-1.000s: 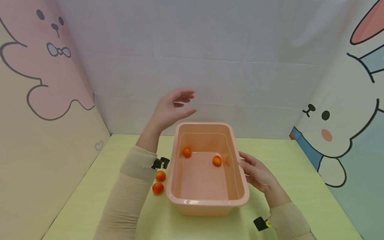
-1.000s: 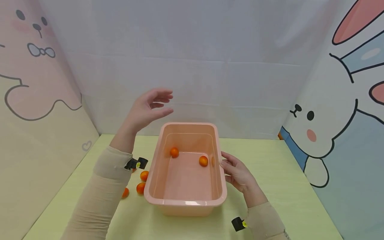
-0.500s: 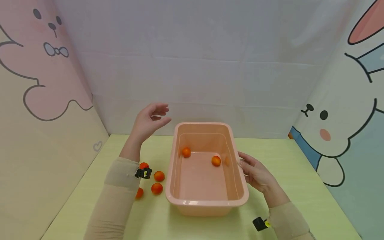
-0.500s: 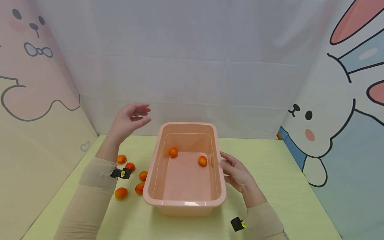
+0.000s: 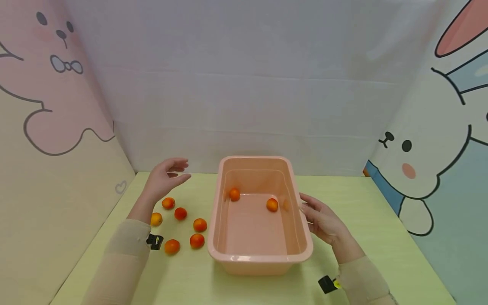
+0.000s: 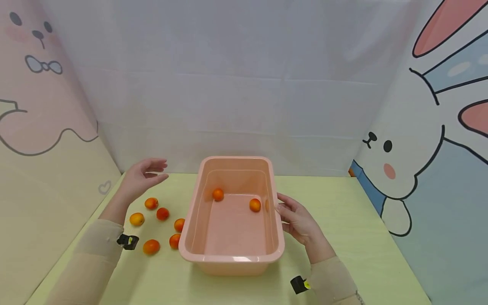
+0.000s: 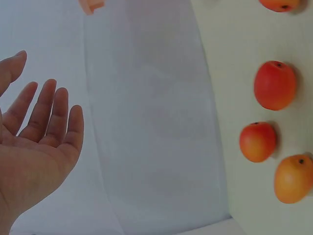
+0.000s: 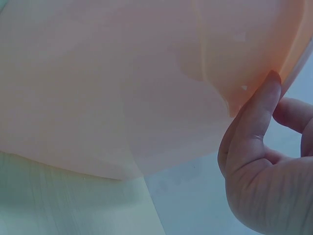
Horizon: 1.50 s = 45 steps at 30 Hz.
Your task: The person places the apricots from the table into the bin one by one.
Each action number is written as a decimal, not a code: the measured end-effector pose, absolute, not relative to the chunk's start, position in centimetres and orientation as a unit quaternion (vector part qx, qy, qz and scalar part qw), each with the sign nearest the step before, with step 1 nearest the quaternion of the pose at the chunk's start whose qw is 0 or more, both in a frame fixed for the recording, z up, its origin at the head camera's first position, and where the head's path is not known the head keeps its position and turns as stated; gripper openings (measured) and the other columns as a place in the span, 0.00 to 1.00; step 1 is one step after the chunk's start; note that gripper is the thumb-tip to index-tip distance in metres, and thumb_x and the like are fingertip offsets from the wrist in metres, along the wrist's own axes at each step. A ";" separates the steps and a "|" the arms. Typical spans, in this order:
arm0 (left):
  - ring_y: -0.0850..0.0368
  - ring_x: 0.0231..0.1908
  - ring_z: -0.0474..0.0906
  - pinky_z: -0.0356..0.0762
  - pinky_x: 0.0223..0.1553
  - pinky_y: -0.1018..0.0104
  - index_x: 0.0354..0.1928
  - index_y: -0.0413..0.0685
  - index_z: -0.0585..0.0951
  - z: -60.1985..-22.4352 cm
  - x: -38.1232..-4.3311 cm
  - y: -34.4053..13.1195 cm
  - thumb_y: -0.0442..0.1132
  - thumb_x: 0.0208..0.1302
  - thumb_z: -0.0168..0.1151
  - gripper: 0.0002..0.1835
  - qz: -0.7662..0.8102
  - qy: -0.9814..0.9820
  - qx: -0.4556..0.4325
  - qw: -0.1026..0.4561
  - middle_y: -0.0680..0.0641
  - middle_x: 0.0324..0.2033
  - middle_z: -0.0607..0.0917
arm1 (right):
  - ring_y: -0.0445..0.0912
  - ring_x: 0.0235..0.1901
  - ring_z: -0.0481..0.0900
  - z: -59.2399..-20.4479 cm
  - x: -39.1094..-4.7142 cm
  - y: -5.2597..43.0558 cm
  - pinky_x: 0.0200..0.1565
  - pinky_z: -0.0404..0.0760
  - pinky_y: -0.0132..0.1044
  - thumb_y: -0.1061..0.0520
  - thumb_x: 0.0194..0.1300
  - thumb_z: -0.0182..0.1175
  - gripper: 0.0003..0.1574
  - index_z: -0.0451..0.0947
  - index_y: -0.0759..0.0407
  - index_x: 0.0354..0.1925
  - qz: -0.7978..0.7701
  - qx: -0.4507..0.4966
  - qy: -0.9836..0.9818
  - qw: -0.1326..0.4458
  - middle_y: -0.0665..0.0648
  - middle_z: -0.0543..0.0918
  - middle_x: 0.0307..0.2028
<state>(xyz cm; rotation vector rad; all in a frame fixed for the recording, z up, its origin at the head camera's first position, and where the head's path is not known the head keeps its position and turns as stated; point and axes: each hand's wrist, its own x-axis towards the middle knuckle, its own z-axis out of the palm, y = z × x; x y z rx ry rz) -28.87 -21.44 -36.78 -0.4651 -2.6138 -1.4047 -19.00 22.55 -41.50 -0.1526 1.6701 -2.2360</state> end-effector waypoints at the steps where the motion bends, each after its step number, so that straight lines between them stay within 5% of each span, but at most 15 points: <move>1: 0.47 0.50 0.73 0.70 0.53 0.50 0.58 0.48 0.73 -37.3 -28.7 -21.9 0.48 0.57 0.65 0.28 -0.466 -0.869 -0.151 0.067 0.43 0.50 0.78 | 0.45 0.42 0.81 -41.5 -19.0 22.6 0.41 0.80 0.37 0.59 0.71 0.47 0.37 0.43 0.65 0.70 -0.788 -0.053 0.589 0.172 0.56 0.77 0.46; 9: 0.45 0.50 0.73 0.72 0.51 0.50 0.57 0.47 0.73 -40.5 -27.5 -24.4 0.49 0.56 0.66 0.28 -0.456 -0.878 -0.144 0.035 0.42 0.50 0.78 | 0.45 0.41 0.81 -41.6 -18.9 22.7 0.40 0.80 0.37 0.60 0.72 0.46 0.36 0.42 0.66 0.70 -0.794 -0.056 0.581 0.170 0.55 0.78 0.46; 16: 0.42 0.51 0.72 0.76 0.47 0.62 0.57 0.47 0.73 -43.4 -26.2 -25.9 0.48 0.56 0.67 0.28 -0.468 -0.869 -0.163 -0.008 0.44 0.51 0.77 | 0.45 0.42 0.81 -41.7 -18.9 22.6 0.41 0.80 0.37 0.59 0.71 0.47 0.37 0.42 0.65 0.70 -0.794 -0.053 0.581 0.172 0.56 0.77 0.48; 24: 0.44 0.51 0.73 0.72 0.50 0.48 0.56 0.47 0.75 -45.8 -24.5 -26.8 0.48 0.54 0.68 0.28 -0.452 -0.872 -0.185 -0.036 0.45 0.52 0.77 | 0.46 0.42 0.81 -41.7 -19.0 22.5 0.41 0.80 0.37 0.60 0.71 0.47 0.36 0.43 0.65 0.70 -0.791 -0.046 0.584 0.175 0.56 0.77 0.48; 45: 0.43 0.57 0.66 0.68 0.55 0.53 0.63 0.47 0.69 -49.0 -22.5 -28.9 0.43 0.49 0.72 0.37 -0.441 -0.854 -0.243 -0.130 0.45 0.59 0.71 | 0.47 0.43 0.81 -41.7 -19.2 22.5 0.41 0.80 0.38 0.58 0.71 0.48 0.37 0.44 0.65 0.70 -0.787 -0.043 0.591 0.172 0.57 0.76 0.50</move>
